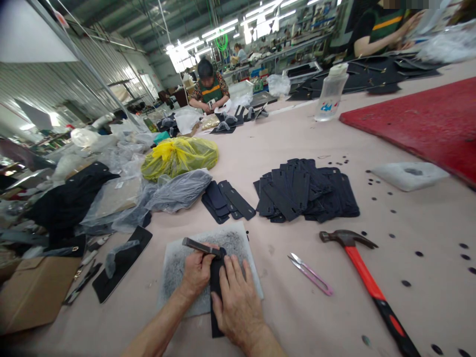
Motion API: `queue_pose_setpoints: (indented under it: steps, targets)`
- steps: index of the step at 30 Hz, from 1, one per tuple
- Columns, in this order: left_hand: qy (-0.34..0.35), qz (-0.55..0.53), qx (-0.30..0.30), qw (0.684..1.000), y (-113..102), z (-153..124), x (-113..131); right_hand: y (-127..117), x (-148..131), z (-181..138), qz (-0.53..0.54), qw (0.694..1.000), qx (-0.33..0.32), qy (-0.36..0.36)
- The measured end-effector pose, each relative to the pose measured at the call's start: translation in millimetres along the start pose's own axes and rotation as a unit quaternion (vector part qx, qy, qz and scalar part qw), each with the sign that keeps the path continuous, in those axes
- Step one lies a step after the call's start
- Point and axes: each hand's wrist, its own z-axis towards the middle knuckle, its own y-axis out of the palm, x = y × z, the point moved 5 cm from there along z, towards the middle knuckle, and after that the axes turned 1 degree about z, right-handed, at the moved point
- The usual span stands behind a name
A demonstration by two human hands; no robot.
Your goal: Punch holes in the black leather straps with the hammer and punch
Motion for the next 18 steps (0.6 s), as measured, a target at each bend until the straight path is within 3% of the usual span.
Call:
queue_pose_setpoints:
  steps: [4,13,18]
  targets:
    - [0.039,0.051,-0.013,0.998,6.1,0.1,-0.3,2.6,1.1,-1.9,0.005,1.0,0.001,-0.001]
    - [0.042,0.055,-0.031,0.997,1.7,5.2,6.7,1.0,0.2,-3.3,-0.012,1.0,-0.001,-0.009]
    - [0.059,0.078,-0.012,0.995,4.5,2.4,3.8,2.7,-1.1,-4.6,-0.037,0.999,-0.006,-0.021]
